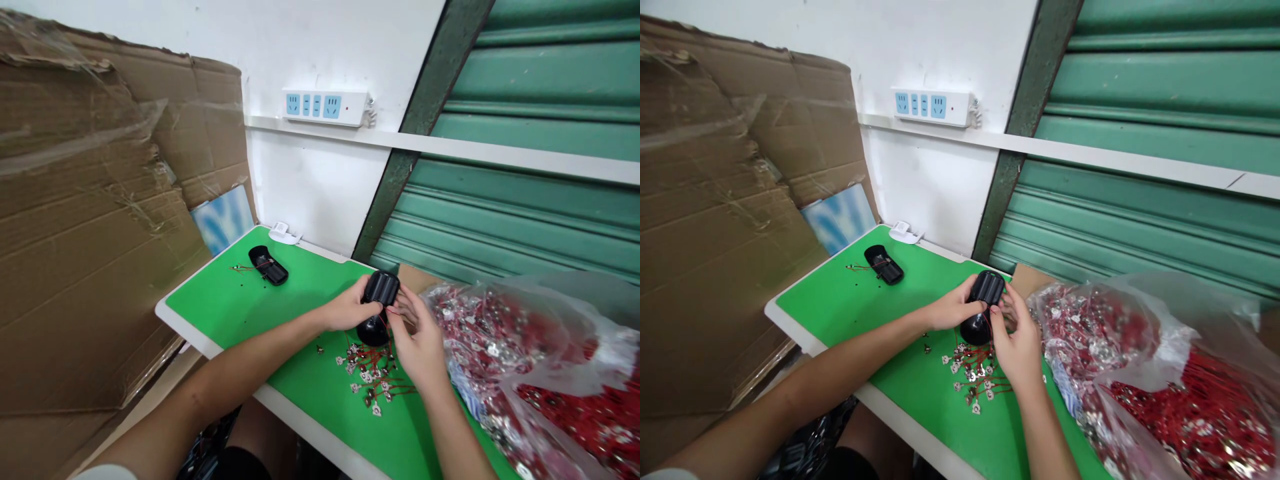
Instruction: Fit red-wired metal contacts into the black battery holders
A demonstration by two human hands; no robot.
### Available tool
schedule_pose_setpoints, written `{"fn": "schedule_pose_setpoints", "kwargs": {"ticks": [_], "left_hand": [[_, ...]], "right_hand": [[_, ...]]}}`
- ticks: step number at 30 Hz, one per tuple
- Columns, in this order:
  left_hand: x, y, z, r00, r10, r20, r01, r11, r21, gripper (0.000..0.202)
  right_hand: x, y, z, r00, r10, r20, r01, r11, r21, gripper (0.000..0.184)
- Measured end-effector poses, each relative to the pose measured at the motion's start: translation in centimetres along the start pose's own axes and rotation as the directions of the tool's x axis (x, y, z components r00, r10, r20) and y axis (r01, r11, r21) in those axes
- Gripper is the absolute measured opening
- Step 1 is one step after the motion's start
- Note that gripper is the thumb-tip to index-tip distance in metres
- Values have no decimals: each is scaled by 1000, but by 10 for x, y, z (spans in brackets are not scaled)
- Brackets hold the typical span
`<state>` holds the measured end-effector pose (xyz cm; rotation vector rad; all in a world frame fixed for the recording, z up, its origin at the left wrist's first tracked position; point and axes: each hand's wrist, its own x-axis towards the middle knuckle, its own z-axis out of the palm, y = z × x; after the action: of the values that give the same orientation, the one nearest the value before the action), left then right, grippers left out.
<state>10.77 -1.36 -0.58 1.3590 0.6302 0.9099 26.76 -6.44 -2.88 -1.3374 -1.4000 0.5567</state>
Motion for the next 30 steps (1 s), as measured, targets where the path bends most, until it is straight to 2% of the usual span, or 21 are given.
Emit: {"fn": "schedule_pose_setpoints", "kwargs": {"ticks": [9,15,19,30], "left_hand": [[1,-3,-2,997,33,74,-42,992,115,53],[-1,-1,-1,996,48,80,-59,987,148,55],[-2,0,0,993,77,87,-90,983,162,56],[-3,0,-1,979,178,104,-197,956,217,50]], "right_hand": [[-3,3,3,999,-23,-28,22,999,-29,62],[-3,6,0,995,-89,34,90,995,-46,67],[-5,7,0,992,-122,35,123,991,-43,65],[-10,4,14,989,-141,-53,137,987,-80,59]]}}
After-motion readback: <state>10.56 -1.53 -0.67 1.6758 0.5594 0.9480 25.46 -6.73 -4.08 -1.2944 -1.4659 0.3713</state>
